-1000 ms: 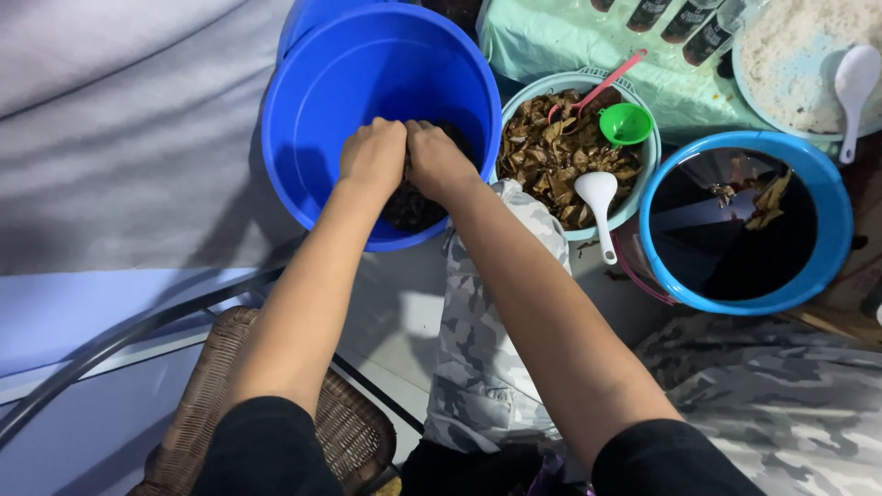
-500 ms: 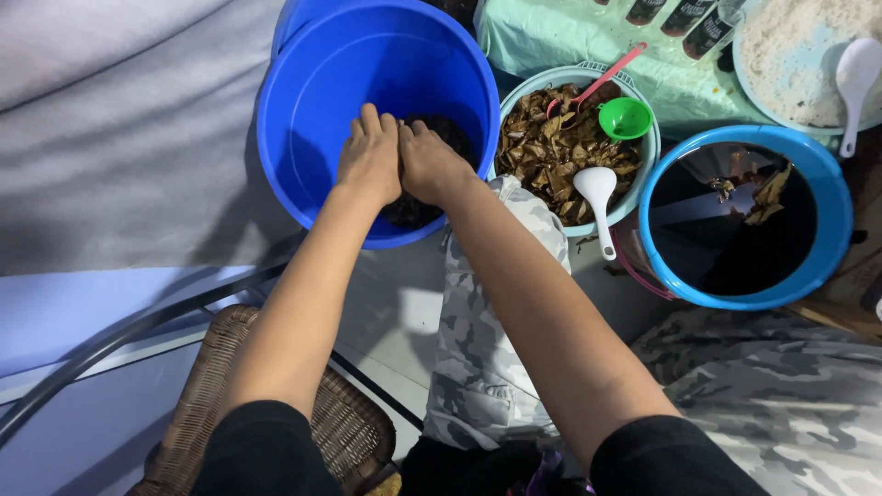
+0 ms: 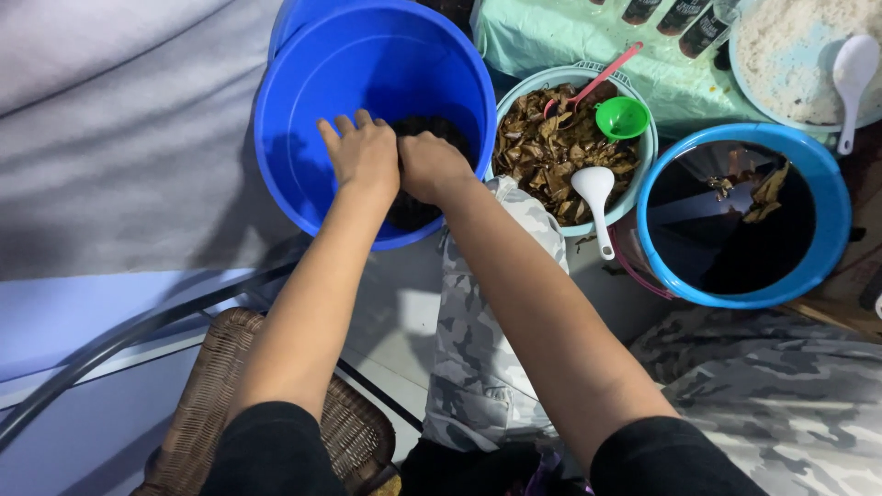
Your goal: Transferring dried organic material from a tray into a blue bucket using both hands.
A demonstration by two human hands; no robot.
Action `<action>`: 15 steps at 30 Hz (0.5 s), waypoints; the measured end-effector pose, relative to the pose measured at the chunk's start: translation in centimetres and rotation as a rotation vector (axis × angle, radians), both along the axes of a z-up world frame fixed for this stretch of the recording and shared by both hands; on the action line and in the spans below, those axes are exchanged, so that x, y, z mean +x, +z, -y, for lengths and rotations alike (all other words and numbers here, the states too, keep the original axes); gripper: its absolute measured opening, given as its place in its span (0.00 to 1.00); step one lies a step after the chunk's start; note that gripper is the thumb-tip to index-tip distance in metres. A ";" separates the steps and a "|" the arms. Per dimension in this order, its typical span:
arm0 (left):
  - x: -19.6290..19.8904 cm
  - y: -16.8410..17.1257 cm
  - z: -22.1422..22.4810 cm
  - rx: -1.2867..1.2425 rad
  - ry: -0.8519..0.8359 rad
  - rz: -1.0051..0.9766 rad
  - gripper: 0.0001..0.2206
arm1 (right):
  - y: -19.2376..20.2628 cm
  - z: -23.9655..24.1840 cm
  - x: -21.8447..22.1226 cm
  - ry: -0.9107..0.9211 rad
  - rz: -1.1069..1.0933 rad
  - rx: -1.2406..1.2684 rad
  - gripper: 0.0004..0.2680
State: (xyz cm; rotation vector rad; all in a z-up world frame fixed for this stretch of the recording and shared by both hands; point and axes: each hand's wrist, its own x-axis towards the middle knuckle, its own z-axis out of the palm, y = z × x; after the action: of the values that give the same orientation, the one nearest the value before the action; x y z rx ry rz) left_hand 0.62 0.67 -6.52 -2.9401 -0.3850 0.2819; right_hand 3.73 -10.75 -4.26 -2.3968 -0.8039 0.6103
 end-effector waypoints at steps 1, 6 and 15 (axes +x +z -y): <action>0.2 -0.3 0.0 0.000 -0.002 -0.003 0.18 | -0.3 0.1 0.0 -0.002 -0.003 0.000 0.09; 0.6 0.5 0.5 -0.152 -0.005 -0.038 0.12 | 0.6 1.2 -0.1 -0.023 0.123 -0.003 0.16; 1.4 6.9 6.4 -0.264 -0.177 -0.058 0.14 | 1.8 7.7 1.7 -0.112 0.069 0.255 0.12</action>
State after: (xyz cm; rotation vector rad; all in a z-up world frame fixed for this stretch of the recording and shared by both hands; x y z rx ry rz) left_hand 1.99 -5.73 0.39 -3.1869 -0.0826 0.4221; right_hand 5.39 -18.47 -2.41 -2.2208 -0.7231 0.3582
